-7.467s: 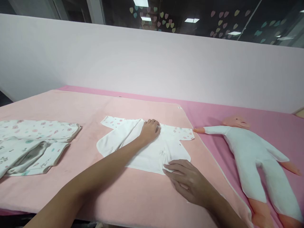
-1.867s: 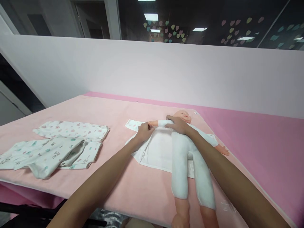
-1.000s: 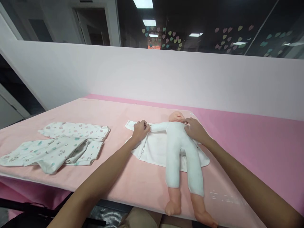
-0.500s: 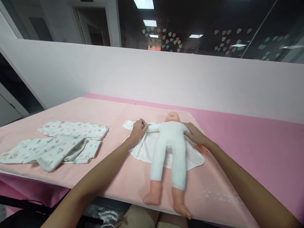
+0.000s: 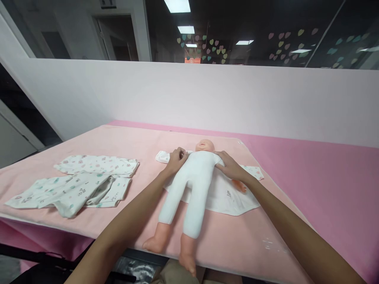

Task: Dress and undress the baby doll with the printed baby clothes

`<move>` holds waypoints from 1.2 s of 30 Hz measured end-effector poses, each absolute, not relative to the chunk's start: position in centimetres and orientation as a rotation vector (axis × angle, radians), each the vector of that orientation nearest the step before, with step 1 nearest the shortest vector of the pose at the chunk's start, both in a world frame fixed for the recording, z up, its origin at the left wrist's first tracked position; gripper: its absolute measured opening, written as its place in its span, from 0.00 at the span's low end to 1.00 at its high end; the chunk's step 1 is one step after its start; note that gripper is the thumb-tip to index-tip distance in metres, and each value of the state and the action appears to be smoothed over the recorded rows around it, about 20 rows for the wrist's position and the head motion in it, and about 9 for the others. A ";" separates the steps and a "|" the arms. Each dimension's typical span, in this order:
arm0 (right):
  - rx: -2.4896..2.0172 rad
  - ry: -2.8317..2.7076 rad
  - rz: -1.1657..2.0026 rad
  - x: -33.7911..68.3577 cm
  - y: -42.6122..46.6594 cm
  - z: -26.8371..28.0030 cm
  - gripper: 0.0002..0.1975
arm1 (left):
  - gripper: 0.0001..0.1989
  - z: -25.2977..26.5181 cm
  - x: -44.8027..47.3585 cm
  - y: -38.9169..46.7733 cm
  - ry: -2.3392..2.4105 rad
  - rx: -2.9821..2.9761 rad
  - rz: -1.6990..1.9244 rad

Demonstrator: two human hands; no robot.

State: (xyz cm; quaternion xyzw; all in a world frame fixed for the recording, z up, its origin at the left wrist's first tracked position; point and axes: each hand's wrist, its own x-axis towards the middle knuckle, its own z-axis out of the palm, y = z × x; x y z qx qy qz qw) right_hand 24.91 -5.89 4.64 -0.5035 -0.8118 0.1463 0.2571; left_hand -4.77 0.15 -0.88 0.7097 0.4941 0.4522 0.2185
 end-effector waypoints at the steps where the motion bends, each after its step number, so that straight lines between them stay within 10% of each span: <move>1: -1.378 -2.190 0.385 25.1 -5.8 4.5 0.26 | 0.11 -0.8 -5.0 0.1 1.391 2.013 1.222; 16: -1.811 -1.906 0.166 26.1 -8.6 0.3 0.26 | 0.26 -3.2 -7.8 1.3 1.813 2.290 0.898; 36: -1.606 -2.067 0.281 31.2 -10.0 -0.7 0.23 | 0.19 3.6 -1.8 0.2 1.672 2.430 0.930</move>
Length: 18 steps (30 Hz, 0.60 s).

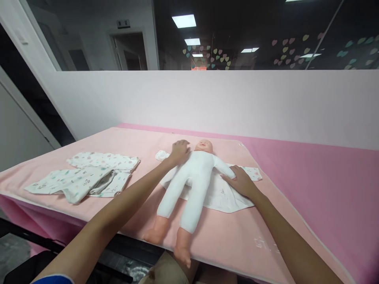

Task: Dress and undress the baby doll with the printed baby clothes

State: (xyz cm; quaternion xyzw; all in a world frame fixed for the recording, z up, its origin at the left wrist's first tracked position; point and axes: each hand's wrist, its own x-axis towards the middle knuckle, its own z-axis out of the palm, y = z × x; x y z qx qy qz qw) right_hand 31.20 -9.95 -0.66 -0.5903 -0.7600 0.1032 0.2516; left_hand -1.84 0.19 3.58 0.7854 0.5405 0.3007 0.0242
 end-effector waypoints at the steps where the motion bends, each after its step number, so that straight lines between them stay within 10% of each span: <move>1: -1.596 -2.068 0.282 31.3 -9.9 -0.7 0.23 | 0.19 4.3 -0.3 -0.3 1.522 2.517 0.910; 10: -1.613 -2.031 0.170 31.1 -9.9 -1.1 0.19 | 0.27 6.6 10.2 -2.7 0.739 2.952 0.057; 18: -1.752 -1.746 0.275 32.3 -9.9 -1.3 0.28 | 0.23 5.7 9.7 -1.6 0.974 2.937 0.297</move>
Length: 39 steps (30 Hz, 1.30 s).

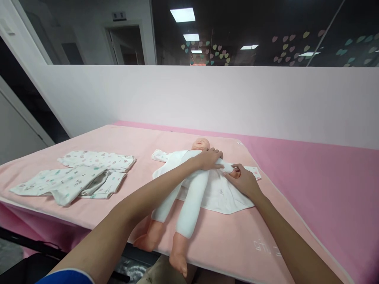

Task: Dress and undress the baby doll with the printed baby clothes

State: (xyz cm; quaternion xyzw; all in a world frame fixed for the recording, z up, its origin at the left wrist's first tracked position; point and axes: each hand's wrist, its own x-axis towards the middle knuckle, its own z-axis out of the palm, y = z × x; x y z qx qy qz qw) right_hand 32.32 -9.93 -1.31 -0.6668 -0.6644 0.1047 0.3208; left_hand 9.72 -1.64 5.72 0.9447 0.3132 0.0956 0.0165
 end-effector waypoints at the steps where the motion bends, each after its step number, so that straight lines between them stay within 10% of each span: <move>1: -1.764 -1.686 0.305 32.6 -9.8 -1.5 0.31 | 0.22 5.7 9.5 -1.6 0.996 2.916 0.339; 6: -1.724 -1.504 0.452 32.5 -9.4 -2.3 0.40 | 0.22 6.1 8.4 -1.4 1.079 2.755 0.584; 20: -2.229 -2.051 -0.119 26.2 -6.7 -0.1 0.21 | 0.18 5.8 8.5 -2.5 1.200 2.729 0.713; 39: -1.965 -1.660 0.149 31.4 -6.3 -0.4 0.13 | 0.19 6.4 8.4 -1.8 1.325 2.782 0.576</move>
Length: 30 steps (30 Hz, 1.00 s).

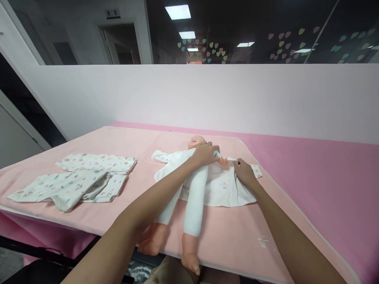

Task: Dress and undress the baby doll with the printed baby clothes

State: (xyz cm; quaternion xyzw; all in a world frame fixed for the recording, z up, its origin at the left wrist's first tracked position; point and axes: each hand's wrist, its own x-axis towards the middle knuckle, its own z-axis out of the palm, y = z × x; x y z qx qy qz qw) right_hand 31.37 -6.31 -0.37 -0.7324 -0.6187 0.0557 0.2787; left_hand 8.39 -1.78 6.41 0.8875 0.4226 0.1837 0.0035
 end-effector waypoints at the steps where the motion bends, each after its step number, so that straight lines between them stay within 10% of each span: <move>1: -1.938 -1.646 0.148 31.3 -6.3 -0.3 0.13 | 0.19 6.4 8.5 -1.7 1.329 2.793 0.551; 21: -1.705 -1.792 -0.009 25.3 -7.1 1.1 0.09 | 0.24 5.0 9.7 2.4 0.819 2.614 0.208; 30: -1.630 -1.916 0.005 24.8 -7.0 1.2 0.15 | 0.14 4.5 8.7 1.4 0.981 2.608 0.629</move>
